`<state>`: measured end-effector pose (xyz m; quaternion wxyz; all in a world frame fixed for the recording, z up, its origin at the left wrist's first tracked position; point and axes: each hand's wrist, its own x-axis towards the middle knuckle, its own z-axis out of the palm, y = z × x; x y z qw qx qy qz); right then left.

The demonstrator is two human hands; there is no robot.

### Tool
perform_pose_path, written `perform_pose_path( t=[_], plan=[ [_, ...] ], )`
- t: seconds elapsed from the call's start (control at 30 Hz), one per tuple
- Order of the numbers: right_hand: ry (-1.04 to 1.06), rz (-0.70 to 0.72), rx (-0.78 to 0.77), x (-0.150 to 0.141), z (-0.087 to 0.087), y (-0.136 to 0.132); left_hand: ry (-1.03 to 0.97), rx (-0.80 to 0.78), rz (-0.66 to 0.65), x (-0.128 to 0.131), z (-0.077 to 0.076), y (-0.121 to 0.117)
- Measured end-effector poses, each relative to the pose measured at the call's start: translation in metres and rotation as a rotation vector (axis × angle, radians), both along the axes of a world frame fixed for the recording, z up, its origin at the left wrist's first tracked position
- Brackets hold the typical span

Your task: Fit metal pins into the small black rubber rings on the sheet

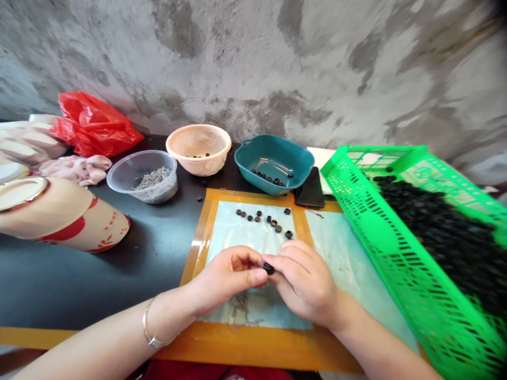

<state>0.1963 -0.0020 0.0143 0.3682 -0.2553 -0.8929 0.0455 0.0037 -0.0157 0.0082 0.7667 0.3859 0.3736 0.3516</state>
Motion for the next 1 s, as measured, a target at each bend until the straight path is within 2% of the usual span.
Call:
perform_pose_path(
  t=[0.17, 0.37, 0.57, 0.8, 0.9, 1.0],
  plan=[
    [-0.019, -0.012, -0.038, -0.002, 0.0, 0.0, -0.024, -0.04, 0.08, 0.001, -0.003, 0.0],
    [0.084, 0.034, -0.223, -0.004, 0.001, 0.004, -0.042, 0.022, -0.011, -0.005, -0.005, 0.001],
    [0.135, 0.057, -0.17, -0.003, 0.004, 0.004, -0.014, 0.02, -0.072, -0.004, -0.004, 0.001],
    [0.119, 0.032, -0.012, 0.001, 0.008, 0.002, 0.13, 0.071, 0.058, -0.005, 0.0, 0.007],
    [0.157, 0.007, -0.074, 0.003, 0.008, 0.005, 0.19, 0.117, 0.114, -0.007, 0.0, 0.012],
    [0.281, -0.097, -0.207, 0.013, 0.01, 0.013, 0.274, 0.16, 0.167, -0.01, -0.002, 0.018]
  ],
)
